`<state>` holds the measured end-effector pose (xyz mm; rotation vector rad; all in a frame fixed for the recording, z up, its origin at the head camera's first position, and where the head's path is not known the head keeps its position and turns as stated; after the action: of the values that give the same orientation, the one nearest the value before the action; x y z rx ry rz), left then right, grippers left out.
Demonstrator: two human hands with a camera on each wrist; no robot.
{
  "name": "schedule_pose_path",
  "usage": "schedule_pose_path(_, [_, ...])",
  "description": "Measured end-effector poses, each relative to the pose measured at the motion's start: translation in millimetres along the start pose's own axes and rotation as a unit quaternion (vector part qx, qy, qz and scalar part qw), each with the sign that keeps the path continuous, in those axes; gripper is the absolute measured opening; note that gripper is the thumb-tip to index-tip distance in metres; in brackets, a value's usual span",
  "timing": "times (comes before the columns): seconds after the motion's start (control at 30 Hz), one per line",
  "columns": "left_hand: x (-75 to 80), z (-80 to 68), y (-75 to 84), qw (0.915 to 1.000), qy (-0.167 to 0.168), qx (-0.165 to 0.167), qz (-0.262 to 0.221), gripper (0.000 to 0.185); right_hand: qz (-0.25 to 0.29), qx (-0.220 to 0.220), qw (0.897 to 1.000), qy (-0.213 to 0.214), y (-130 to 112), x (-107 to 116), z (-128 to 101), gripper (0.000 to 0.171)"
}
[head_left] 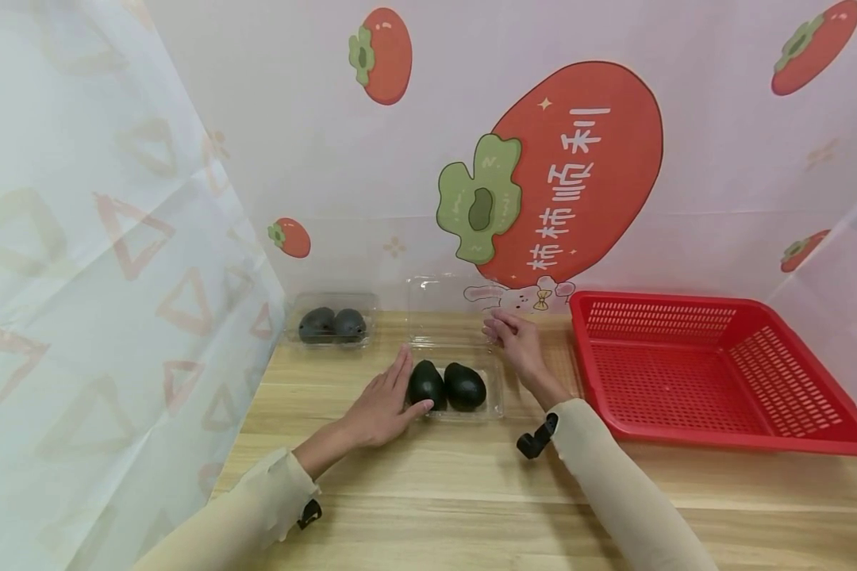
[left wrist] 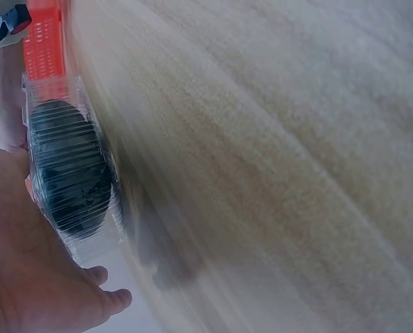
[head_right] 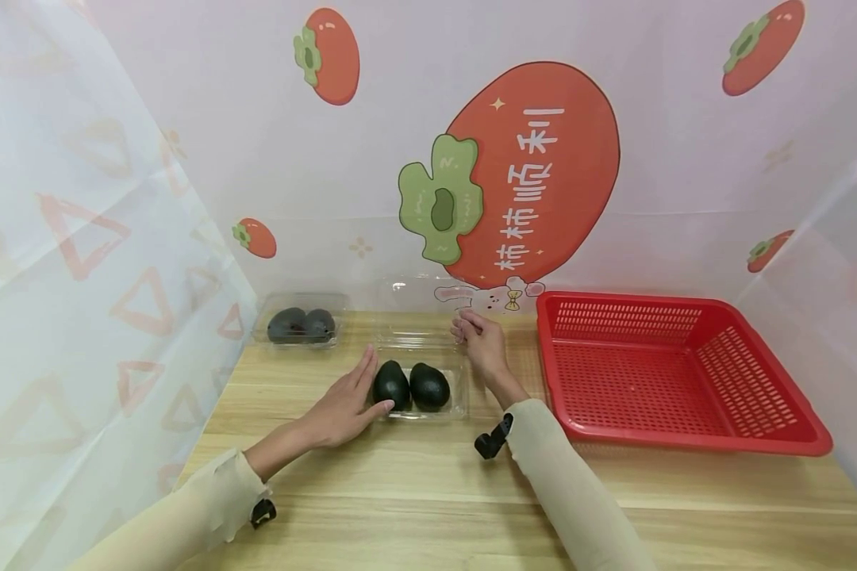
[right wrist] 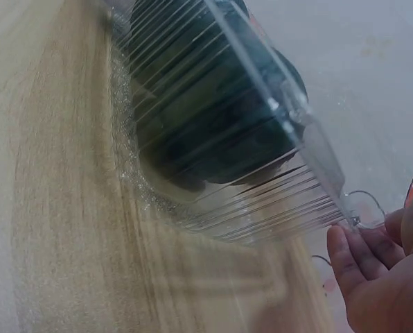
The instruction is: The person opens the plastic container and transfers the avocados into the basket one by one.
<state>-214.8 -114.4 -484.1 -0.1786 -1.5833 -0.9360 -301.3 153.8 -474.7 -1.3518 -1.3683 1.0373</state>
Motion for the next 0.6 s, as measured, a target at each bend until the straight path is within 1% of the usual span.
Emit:
schedule_pose_path(0.13, [0.5, -0.7, 2.5, 1.0000, -0.006, 0.003, 0.006, 0.095, 0.001, -0.020, 1.000, 0.021, 4.9, 0.0, 2.0, 0.037])
schedule_pose_path(0.23, [0.8, -1.5, 4.9, 0.9999, -0.008, 0.006, 0.008, 0.095, -0.004, -0.027, 0.999, 0.030, 8.8, 0.7, 3.2, 0.033])
schedule_pose_path(0.3, [0.9, -2.2, 6.2, 0.9999, -0.012, 0.007, 0.007, 0.095, -0.008, -0.029, 0.999, 0.031, 10.7, 1.2, 3.5, 0.033])
schedule_pose_path(0.43, [1.3, -4.2, 8.7, 1.0000, -0.008, 0.003, 0.000, 0.094, -0.024, -0.042, 0.998, 0.030, 14.4, 2.8, 3.8, 0.035])
schedule_pose_path(0.6, [0.7, -5.8, 9.3, 0.9999, -0.010, 0.004, 0.000, 0.093, -0.025, -0.058, 0.998, 0.026, 17.1, 2.5, 3.0, 0.035])
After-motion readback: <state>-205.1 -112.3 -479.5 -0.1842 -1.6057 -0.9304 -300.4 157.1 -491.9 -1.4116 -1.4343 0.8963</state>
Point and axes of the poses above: each hand's wrist, its own z-axis towards the middle knuckle, its own x-axis out of the back of the hand, y = z × x, the point moved 3 cm from there along z, towards the middle knuckle, and after that the axes turned 12 degrees about -x, right-handed, at the moved point
